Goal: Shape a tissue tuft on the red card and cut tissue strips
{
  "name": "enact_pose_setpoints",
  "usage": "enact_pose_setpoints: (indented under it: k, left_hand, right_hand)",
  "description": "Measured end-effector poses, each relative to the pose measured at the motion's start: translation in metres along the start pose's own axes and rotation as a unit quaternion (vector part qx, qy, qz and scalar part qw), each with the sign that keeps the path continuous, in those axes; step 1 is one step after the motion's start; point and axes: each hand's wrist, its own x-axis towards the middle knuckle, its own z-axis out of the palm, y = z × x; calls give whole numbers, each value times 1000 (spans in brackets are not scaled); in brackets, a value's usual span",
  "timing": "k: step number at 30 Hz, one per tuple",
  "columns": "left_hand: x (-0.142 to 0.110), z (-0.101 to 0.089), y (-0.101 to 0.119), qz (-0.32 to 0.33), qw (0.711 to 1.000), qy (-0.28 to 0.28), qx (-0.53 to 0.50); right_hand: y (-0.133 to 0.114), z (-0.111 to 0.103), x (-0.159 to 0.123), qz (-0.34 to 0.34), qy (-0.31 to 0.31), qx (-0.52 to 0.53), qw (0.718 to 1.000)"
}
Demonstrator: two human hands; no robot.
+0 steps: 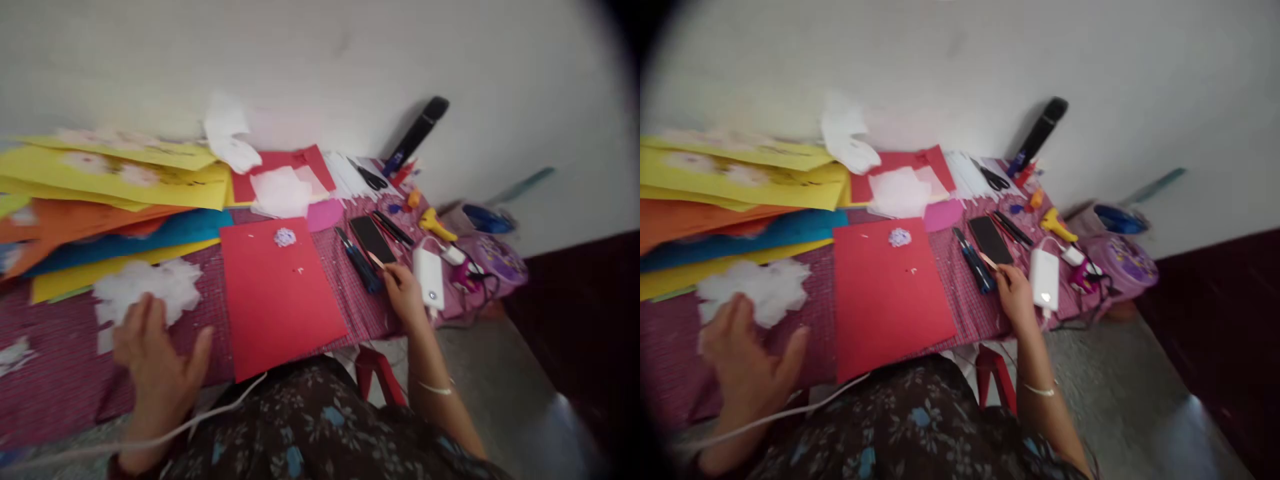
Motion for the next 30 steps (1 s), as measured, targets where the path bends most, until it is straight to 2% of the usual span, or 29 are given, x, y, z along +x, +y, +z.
enact_pose_setpoints:
  k: [1,3,5,7,11,20,30]
  left_hand:
    - [-1,13,16,46,999,2,-4]
    - [-3,32,37,93,995,1,-29]
    - [-5,44,42,105,993,-16,-42]
    - [-5,49,38,98,994,-30,-43]
    - [-3,52,28,82,994,-49,-47]
    - [-3,54,29,83,992,-58,-76]
    - [-2,54,26,99,989,-74,-80]
  right_hand:
    - [-1,-1,-1,3,-1,-5,1000]
    - [-2,-3,-4,9,1,-18,1000]
    - [-3,-7,-9,14,2,-30,999]
    - [-5,-10,-13,12,1,-37,999]
    - [-11,-11,-21,0,-3,-41,999]
    - [-8,2,-24,22,29,-77,996]
    - [-12,-2,-18,12,-12,-88,996]
